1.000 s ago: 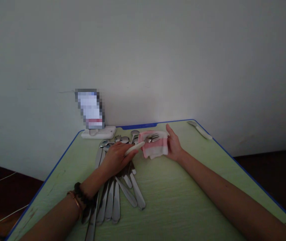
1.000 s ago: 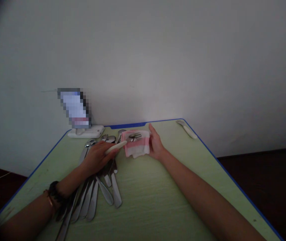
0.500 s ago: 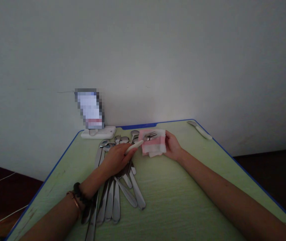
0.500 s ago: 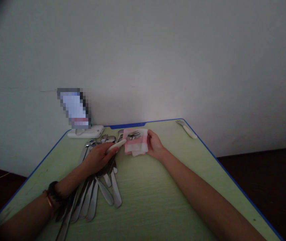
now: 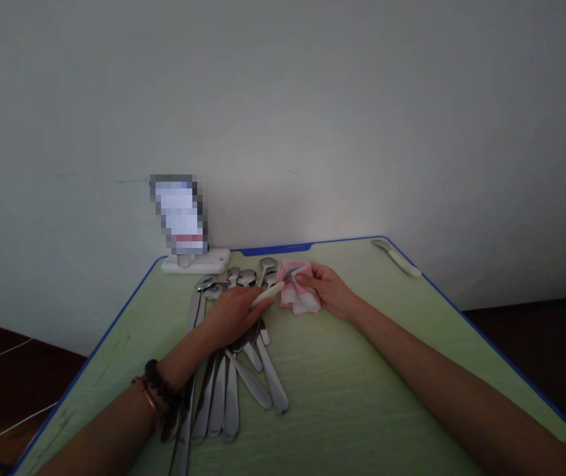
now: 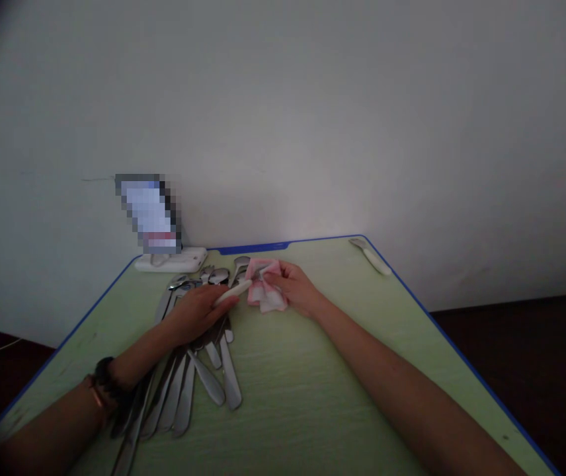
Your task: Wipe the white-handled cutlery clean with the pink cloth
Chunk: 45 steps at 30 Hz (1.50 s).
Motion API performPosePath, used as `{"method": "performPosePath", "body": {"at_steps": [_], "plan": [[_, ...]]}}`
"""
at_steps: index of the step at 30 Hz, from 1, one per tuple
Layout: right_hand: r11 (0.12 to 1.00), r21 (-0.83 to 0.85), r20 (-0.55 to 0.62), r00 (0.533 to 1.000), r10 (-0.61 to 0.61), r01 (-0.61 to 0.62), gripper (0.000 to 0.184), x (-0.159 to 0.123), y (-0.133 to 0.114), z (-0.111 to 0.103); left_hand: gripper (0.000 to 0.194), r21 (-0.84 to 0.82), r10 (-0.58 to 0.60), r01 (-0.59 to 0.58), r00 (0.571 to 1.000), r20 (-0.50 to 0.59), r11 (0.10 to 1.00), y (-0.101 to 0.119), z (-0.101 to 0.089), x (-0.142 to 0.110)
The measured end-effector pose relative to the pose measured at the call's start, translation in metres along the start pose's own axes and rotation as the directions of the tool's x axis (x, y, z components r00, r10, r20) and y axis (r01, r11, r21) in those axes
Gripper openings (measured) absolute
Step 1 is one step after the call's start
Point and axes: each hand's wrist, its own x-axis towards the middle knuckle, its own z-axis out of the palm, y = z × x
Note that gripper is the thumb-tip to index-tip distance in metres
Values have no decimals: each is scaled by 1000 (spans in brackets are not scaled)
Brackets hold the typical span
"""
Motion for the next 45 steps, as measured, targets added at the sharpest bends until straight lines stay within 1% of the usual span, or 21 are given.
{"method": "performPosePath", "body": {"at_steps": [4,7,12,14,17,20,23,26,30,33,34,36,38,40,42,45], "plan": [[990,-125,-10,997,-72,70,23,1,2,-1,41,-1,43,-43,999,-9,999,0,0,0],[984,-165,0,997,-74,73,22,-2,-2,2,40,-3,58,-58,998,-5,998,0,0,1],[975,-213,-10,998,-68,65,27,-4,-7,6,39,-7,59,-60,998,-5,998,1,0,0],[983,-179,-17,999,-48,44,29,-4,-7,6,39,-17,53,-54,999,-4,998,1,0,0],[1000,-26,-15,1000,10,-10,24,-4,-9,6,39,-42,41,-40,999,6,998,0,0,0],[984,167,54,997,58,-66,17,-6,-13,5,42,-34,18,-18,1000,14,999,0,1,0],[955,275,131,988,81,-115,16,-7,-16,5,41,-28,2,-2,1000,3,1000,0,1,-1],[948,291,147,985,90,-130,15,-6,-14,4,38,-44,2,-1,1000,12,999,1,-1,-2],[947,310,104,993,59,-89,13,-4,-13,3,30,-83,12,-14,1000,-15,996,2,-3,-3],[926,363,90,993,77,-104,13,-4,-18,4,31,-133,-2,-1,1000,-26,991,3,-4,-3],[918,381,86,993,80,-107,16,-5,-21,5,31,-146,-10,6,1000,-27,989,3,-4,-3],[910,401,73,994,84,-106,27,-5,-25,4,33,-158,-27,21,999,-38,987,2,-2,-3],[909,403,55,994,91,-105,40,-6,-27,3,34,-151,-44,37,998,-42,988,2,-1,-2],[909,400,45,993,110,-118,48,-5,-27,1,33,-129,-53,49,998,-26,990,1,0,-1],[907,394,55,989,138,-149,50,-5,-25,0,33,-111,-47,46,999,-10,993,1,1,0],[892,400,100,977,186,-211,47,-5,-25,4,33,-96,-24,24,1000,-3,995,0,1,-1]]}}
